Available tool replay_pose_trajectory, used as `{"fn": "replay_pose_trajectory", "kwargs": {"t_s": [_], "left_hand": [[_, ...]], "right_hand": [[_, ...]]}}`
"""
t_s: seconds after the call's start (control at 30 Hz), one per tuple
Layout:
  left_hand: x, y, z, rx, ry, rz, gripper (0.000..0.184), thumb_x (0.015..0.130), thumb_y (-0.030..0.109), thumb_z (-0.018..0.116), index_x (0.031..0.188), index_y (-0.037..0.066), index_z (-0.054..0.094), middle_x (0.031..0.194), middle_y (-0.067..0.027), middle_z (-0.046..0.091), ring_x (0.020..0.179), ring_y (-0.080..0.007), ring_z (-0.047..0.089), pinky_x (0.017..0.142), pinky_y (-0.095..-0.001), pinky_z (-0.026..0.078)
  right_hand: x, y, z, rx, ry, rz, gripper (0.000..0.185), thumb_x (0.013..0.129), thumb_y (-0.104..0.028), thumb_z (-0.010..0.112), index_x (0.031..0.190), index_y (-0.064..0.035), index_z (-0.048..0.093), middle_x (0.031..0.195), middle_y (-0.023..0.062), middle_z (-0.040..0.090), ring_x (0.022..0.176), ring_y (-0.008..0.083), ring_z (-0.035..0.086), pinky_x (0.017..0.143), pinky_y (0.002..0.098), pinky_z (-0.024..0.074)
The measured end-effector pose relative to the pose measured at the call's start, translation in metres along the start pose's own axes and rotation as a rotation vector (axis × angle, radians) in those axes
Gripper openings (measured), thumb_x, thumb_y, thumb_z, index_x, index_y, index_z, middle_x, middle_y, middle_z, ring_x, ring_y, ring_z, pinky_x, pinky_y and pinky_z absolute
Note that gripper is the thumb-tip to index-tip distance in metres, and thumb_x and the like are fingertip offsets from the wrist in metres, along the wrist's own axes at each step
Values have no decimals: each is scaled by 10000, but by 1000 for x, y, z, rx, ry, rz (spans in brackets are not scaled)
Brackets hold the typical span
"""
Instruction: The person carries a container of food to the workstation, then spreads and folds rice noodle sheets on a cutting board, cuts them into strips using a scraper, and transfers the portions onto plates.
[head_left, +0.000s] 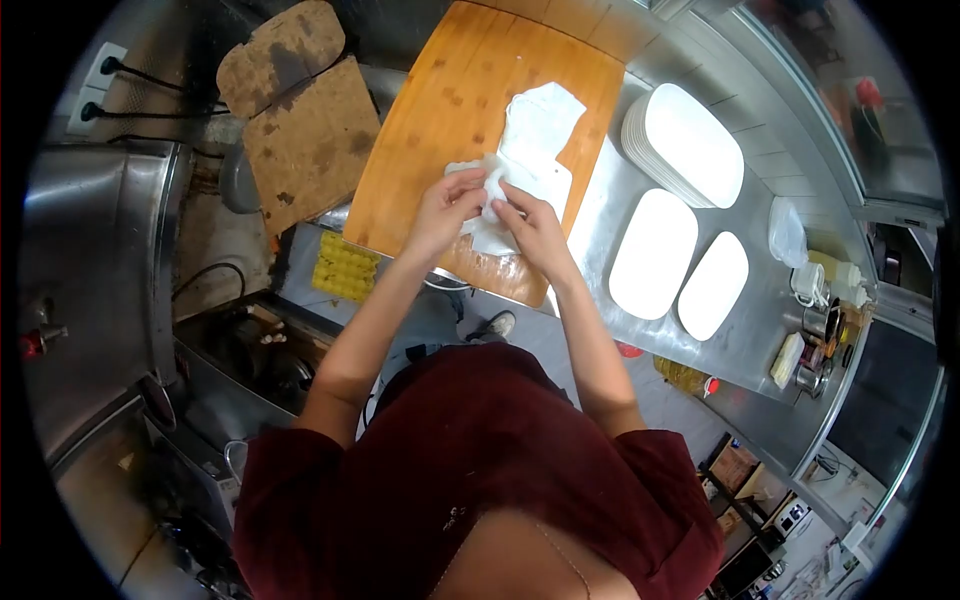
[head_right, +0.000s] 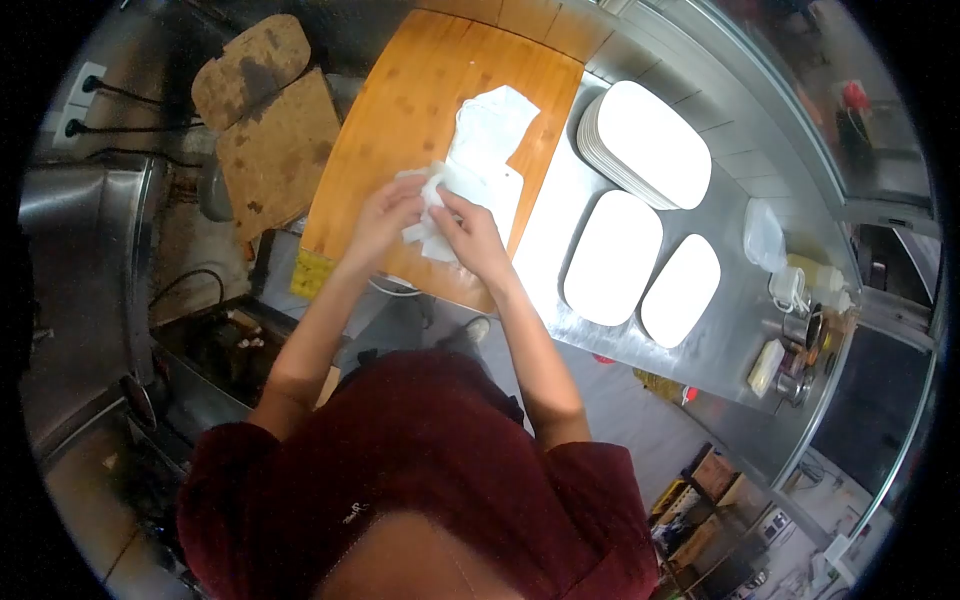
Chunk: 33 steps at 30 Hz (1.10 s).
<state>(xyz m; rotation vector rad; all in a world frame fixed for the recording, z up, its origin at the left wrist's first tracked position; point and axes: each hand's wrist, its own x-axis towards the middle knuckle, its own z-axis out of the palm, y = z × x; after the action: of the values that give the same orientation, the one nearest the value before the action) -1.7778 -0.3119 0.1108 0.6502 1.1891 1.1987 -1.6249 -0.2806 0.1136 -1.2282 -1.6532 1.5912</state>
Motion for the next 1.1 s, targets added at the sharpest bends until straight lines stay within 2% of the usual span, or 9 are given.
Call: {"fn": "replay_pose_trajectory", "kwargs": {"t_s": [0.1, 0.2, 0.47, 0.67, 0.77, 0.87, 0.93, 1.0, 1.1], "left_hand": [[-5, 1, 0, 63, 20, 58, 352, 804, 44, 583, 1135, -35, 493, 947, -90, 587, 842, -120, 567, 746, -236, 470], [-3, -6, -5, 60, 55, 98, 351, 803, 35, 574, 1136, -34, 489, 933, -85, 588, 829, -118, 567, 738, -240, 472], [2, -1, -14, -103, 108, -12, 358, 799, 24, 575, 1142, -26, 483, 931, -79, 573, 821, -121, 559, 719, -229, 463], [-7, 17, 7, 293, 63, 265, 376, 790, 30, 608, 1143, -2, 484, 924, -61, 556, 816, -111, 534, 723, -217, 454], [-5, 20, 9, 299, 40, 319, 346, 798, 61, 615, 1121, 8, 505, 919, -53, 554, 808, -99, 526, 716, -213, 451], [-4, 36, 7, 146, 107, 250, 297, 812, 81, 607, 1088, 4, 530, 909, -48, 554, 823, -98, 524, 713, -217, 448], [5, 45, -3, 184, 113, 260, 254, 852, 130, 561, 1071, 2, 547, 947, -46, 564, 864, -107, 533, 758, -224, 436], [29, 35, -23, 195, 86, 235, 263, 878, 171, 525, 1077, 0, 547, 980, -50, 569, 889, -115, 537, 795, -229, 426], [74, -17, -62, -113, -277, -104, 458, 903, 391, 441, 1196, 41, 472, 1153, -84, 527, 1055, -177, 495, 921, -316, 386]], "right_hand": [[7, 4, 2, -75, -26, -53, 374, 875, -212, 521, 1129, 62, 521, 879, 157, 628, 776, 153, 580, 698, 270, 460], [13, -5, 0, -46, -105, 22, 368, 885, -213, 501, 1134, 57, 521, 871, 122, 624, 760, 148, 571, 690, 262, 457], [20, -19, 1, 308, -161, 186, 366, 896, -203, 477, 1173, 35, 505, 979, 75, 580, 818, 136, 551, 697, 240, 469], [24, -20, -1, 419, -133, 221, 372, 882, -154, 447, 1191, 52, 476, 1007, 90, 576, 858, 145, 550, 698, 243, 473], [23, -32, -5, 410, -116, 205, 370, 872, -142, 433, 1182, 54, 480, 998, 94, 579, 857, 151, 552, 693, 244, 469], [15, -47, -8, 413, -78, 193, 380, 870, -156, 427, 1174, 65, 477, 944, 92, 585, 825, 156, 559, 677, 254, 470], [11, -57, -8, 521, -50, 205, 337, 848, -174, 471, 1123, 7, 543, 861, 21, 578, 762, 94, 525, 643, 231, 441], [8, -62, -11, 564, -19, 202, 316, 840, -170, 481, 1090, 3, 567, 871, 22, 585, 747, 77, 518, 618, 220, 432], [15, -63, -19, 571, -95, 107, 295, 822, -151, 474, 1044, 0, 597, 929, 35, 603, 780, 91, 541, 633, 224, 442]]}}
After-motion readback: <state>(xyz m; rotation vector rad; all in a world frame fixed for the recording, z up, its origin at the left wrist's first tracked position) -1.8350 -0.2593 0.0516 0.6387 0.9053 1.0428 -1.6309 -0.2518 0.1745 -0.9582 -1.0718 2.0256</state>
